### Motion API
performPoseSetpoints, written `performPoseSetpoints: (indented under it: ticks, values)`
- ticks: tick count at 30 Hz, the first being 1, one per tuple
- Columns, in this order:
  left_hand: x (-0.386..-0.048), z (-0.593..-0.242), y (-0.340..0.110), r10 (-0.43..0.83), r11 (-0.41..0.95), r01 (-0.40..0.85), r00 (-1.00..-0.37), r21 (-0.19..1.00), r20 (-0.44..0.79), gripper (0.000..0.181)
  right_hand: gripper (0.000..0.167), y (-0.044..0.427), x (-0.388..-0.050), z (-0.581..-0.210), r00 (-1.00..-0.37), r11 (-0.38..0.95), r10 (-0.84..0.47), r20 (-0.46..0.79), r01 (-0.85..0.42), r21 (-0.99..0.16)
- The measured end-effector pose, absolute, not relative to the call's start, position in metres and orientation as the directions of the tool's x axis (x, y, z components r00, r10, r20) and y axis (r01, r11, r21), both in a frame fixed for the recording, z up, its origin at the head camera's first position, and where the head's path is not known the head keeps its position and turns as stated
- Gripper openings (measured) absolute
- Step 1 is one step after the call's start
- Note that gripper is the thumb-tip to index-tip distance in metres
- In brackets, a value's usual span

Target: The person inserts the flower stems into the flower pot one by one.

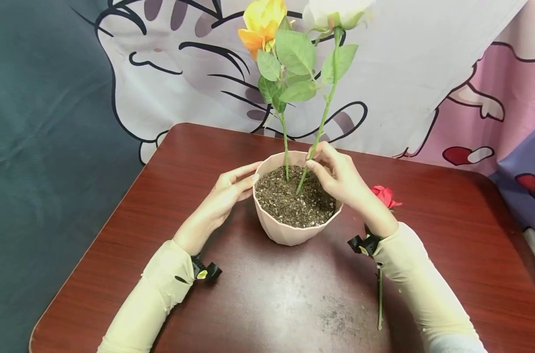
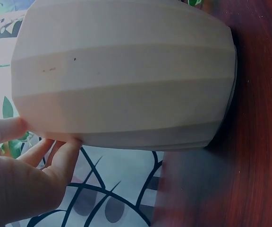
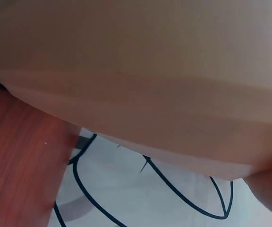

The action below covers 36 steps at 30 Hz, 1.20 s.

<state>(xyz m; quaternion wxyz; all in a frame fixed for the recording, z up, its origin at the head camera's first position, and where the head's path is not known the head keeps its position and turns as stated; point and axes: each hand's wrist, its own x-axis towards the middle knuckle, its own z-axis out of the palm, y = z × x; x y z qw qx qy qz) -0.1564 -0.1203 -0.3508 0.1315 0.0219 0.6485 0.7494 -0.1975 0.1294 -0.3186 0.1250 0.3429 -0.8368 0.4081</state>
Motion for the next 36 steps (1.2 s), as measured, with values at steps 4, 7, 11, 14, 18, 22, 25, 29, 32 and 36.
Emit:
performPoseSetpoints:
  ticks: [4,7,11,14,18,22,25,29,32,36]
  values:
    - [-0.155,-0.351,-0.123,0.219,-0.126,-0.176,-0.965,0.976,-0.145,0.044,0.008,0.127,-0.199,-0.323,-0.698,0.439,-0.520,0.492,-0.713,-0.547]
    - [-0.153,-0.353,-0.126,0.208,-0.111,-0.179,-0.966,0.978,-0.153,0.044,0.008,0.123,-0.201,-0.325,-0.676,0.418,-0.568,0.469,-0.728,-0.543]
    - [-0.151,-0.353,-0.128,0.204,-0.110,-0.177,-0.967,0.978,-0.152,0.044,0.010,0.119,-0.202,-0.326,-0.652,0.404,-0.625,0.429,-0.740,-0.537]
    - [-0.151,-0.353,-0.127,0.213,-0.121,-0.178,-0.965,0.977,-0.150,0.044,0.010,0.119,-0.202,-0.326,-0.659,0.403,-0.627,0.416,-0.731,-0.551]
    - [-0.151,-0.353,-0.126,0.219,-0.119,-0.175,-0.965,0.977,-0.146,0.044,0.006,0.121,-0.198,-0.327,-0.693,0.391,-0.600,0.400,-0.690,-0.609]
    - [-0.151,-0.353,-0.125,0.222,-0.120,-0.167,-0.965,0.979,-0.138,0.045,0.007,0.124,-0.193,-0.329,-0.728,0.407,-0.559,0.397,-0.658,-0.633]
    - [-0.151,-0.353,-0.124,0.232,-0.120,-0.155,-0.965,0.981,-0.124,0.045,0.012,0.127,-0.190,-0.330,-0.746,0.436,-0.522,0.413,-0.650,-0.623]
    - [-0.152,-0.352,-0.122,0.229,-0.110,-0.134,-0.968,0.985,-0.107,0.044,0.030,0.131,-0.186,-0.332,-0.754,0.446,-0.436,0.490,-0.655,-0.610]
    - [-0.153,-0.352,-0.122,0.223,-0.109,-0.121,-0.970,0.987,-0.095,0.044,0.043,0.137,-0.183,-0.334,-0.715,0.456,-0.339,0.612,-0.694,-0.558]
    - [-0.154,-0.352,-0.121,0.229,-0.116,-0.117,-0.969,0.986,-0.088,0.044,0.043,0.149,-0.176,-0.337,-0.637,0.499,-0.241,0.732,-0.728,-0.469]
